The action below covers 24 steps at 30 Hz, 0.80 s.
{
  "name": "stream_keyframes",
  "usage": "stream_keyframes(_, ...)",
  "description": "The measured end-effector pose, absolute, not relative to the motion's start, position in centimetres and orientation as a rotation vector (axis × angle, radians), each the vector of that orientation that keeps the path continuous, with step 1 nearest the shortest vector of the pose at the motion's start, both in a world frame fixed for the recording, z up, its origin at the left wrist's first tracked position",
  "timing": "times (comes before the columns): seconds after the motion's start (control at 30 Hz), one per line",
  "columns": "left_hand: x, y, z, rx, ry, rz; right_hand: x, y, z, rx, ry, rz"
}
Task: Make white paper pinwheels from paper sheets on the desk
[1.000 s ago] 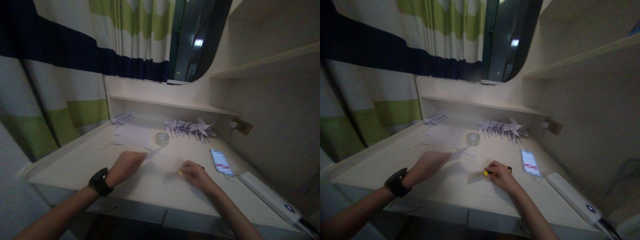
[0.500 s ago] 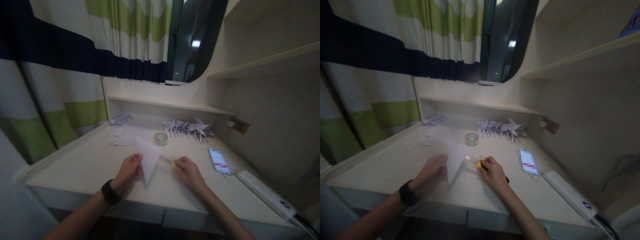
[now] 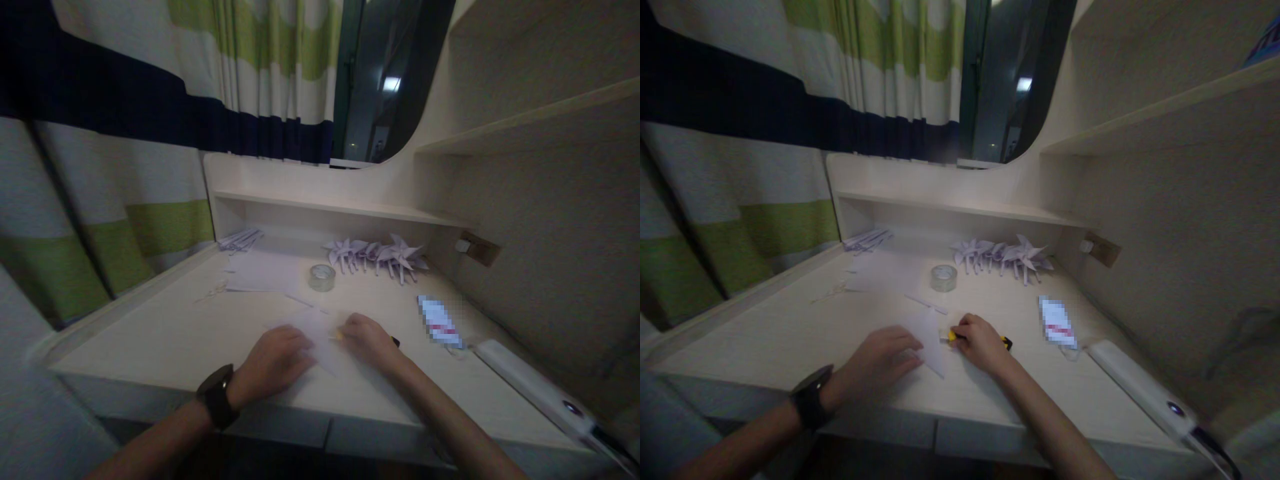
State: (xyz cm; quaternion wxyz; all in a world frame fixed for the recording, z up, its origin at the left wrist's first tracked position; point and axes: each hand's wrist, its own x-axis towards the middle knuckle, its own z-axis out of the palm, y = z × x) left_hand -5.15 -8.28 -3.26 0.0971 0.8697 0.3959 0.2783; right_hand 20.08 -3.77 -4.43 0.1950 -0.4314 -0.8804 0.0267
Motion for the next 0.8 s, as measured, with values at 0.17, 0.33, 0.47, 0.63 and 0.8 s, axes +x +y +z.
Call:
stream_keyframes(0.17,-5.0,-4.4,-3.0,2.970,0.876,0.499,19.9,-3.5,-4.7,-1.221,-2.549,0.044)
stream_keyframes(0.33,-4.7,-3.2,-5.5,2.906,1.041,0.359,20.0,-3.4,-5.0,-1.226,-2.559,0.059)
stream_keyframes(0.47,-4.0,-4.0,-6.3,2.875,1.239,0.414,20.2,-3.6,-5.2,-1.180,-2.533,0.071)
stream_keyframes(0.63,-3.5,-4.5,-6.7,2.849,1.405,0.443,20.5,-4.0,-5.4,-1.109,-2.537,0.089)
stream_keyframes(0.8,-3.5,-4.7,-7.0,2.798,1.552,0.472,21.1,-4.6,-5.3,-1.090,-2.516,0.126)
